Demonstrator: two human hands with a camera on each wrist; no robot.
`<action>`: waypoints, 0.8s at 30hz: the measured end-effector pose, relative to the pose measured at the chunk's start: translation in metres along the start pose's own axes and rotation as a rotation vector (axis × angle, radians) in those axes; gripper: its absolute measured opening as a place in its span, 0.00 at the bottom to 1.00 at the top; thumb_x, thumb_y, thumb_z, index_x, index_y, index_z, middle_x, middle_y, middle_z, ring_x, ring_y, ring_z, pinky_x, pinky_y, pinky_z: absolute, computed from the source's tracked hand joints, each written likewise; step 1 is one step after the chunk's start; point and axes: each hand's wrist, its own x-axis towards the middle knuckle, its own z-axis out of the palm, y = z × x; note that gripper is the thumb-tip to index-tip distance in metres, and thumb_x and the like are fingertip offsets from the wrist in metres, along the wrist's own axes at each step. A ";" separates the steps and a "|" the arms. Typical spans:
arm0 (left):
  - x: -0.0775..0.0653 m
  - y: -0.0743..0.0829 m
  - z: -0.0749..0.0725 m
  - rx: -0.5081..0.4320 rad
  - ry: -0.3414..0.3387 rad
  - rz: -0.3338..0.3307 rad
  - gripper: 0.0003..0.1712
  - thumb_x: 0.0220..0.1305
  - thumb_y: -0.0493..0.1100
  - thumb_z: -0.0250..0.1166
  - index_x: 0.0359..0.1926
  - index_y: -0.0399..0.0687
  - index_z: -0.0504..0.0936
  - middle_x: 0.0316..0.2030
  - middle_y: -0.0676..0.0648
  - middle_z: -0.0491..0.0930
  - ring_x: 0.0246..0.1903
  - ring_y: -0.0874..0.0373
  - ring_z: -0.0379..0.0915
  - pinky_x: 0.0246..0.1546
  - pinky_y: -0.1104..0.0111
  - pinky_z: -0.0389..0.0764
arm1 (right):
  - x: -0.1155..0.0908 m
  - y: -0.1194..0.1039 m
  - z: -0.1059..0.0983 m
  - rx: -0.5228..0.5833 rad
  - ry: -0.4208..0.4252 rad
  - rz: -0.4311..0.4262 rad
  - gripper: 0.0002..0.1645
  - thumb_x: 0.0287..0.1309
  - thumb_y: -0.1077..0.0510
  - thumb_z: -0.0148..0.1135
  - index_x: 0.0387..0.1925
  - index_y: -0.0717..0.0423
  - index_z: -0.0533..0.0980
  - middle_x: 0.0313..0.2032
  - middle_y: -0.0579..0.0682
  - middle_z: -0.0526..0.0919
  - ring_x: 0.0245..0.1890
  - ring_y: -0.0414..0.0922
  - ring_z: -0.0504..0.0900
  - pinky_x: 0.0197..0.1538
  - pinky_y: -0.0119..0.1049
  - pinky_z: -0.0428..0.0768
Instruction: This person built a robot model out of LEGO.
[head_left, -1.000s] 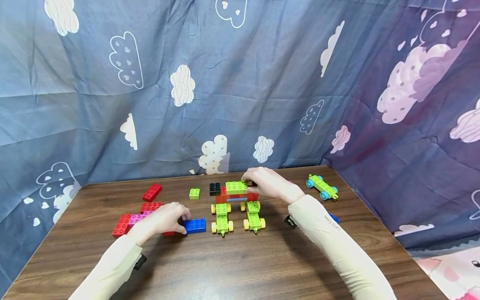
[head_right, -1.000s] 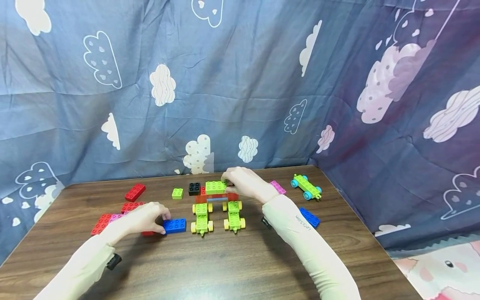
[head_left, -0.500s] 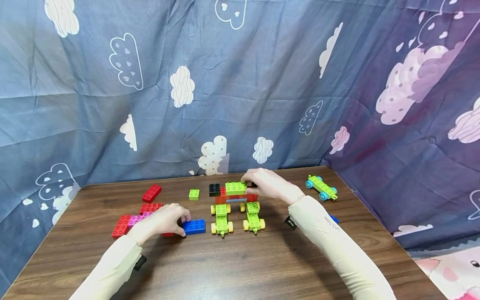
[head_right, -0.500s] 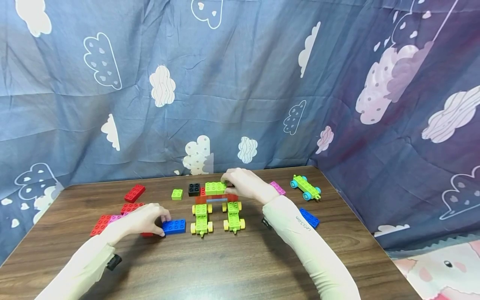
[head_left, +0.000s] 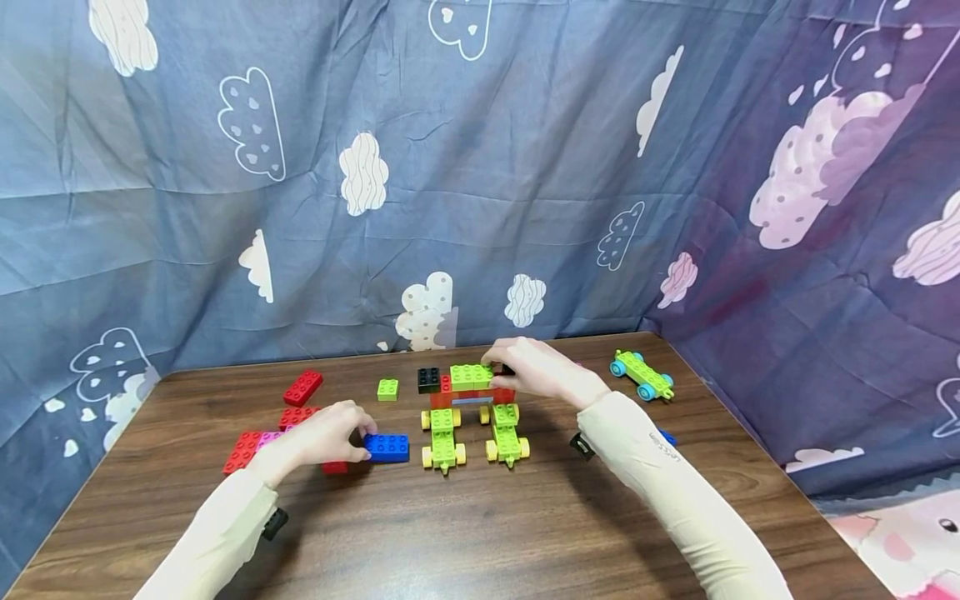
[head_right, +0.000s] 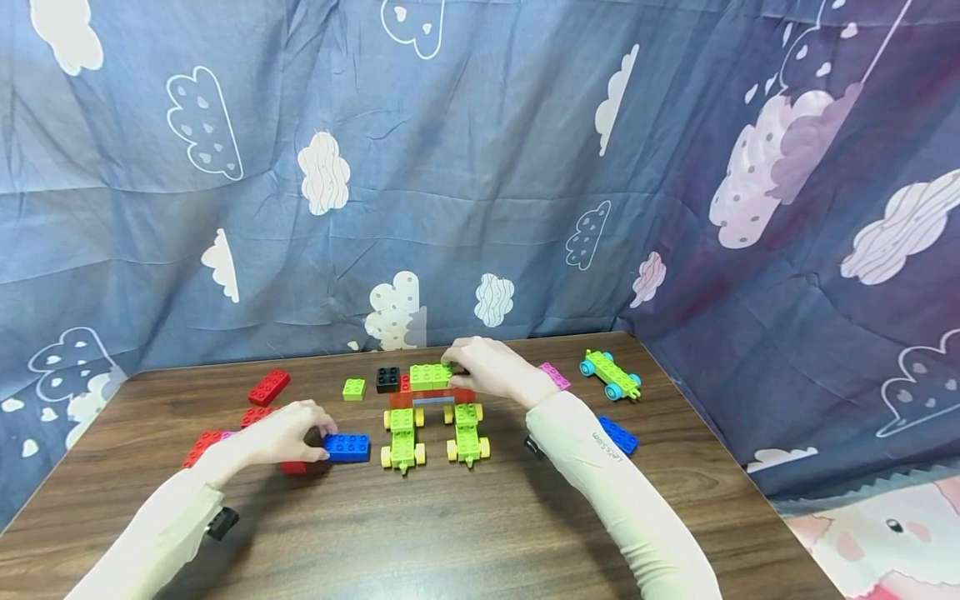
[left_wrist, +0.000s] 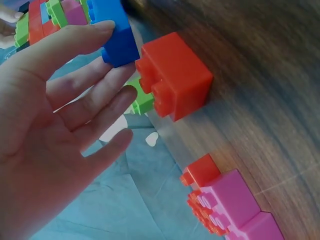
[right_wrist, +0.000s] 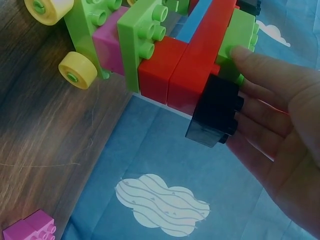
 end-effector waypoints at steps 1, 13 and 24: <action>0.000 0.000 -0.001 -0.003 0.005 -0.002 0.15 0.50 0.45 0.76 0.39 0.44 0.87 0.32 0.50 0.84 0.37 0.57 0.75 0.39 0.66 0.78 | 0.000 0.000 0.000 0.000 -0.003 0.003 0.13 0.60 0.54 0.68 0.45 0.55 0.82 0.41 0.50 0.86 0.38 0.41 0.83 0.44 0.39 0.82; -0.008 -0.005 -0.015 -0.020 0.089 0.009 0.15 0.51 0.45 0.74 0.40 0.45 0.87 0.34 0.52 0.84 0.38 0.58 0.76 0.41 0.65 0.79 | -0.002 -0.002 -0.003 0.013 -0.037 0.015 0.15 0.61 0.54 0.67 0.49 0.54 0.83 0.45 0.50 0.86 0.44 0.45 0.86 0.48 0.41 0.83; -0.009 -0.003 -0.037 -0.060 0.185 0.013 0.15 0.51 0.44 0.75 0.41 0.47 0.87 0.37 0.52 0.86 0.40 0.56 0.77 0.43 0.63 0.81 | -0.003 0.001 -0.005 0.047 -0.038 -0.013 0.15 0.62 0.58 0.66 0.50 0.57 0.83 0.45 0.52 0.87 0.44 0.46 0.86 0.48 0.40 0.84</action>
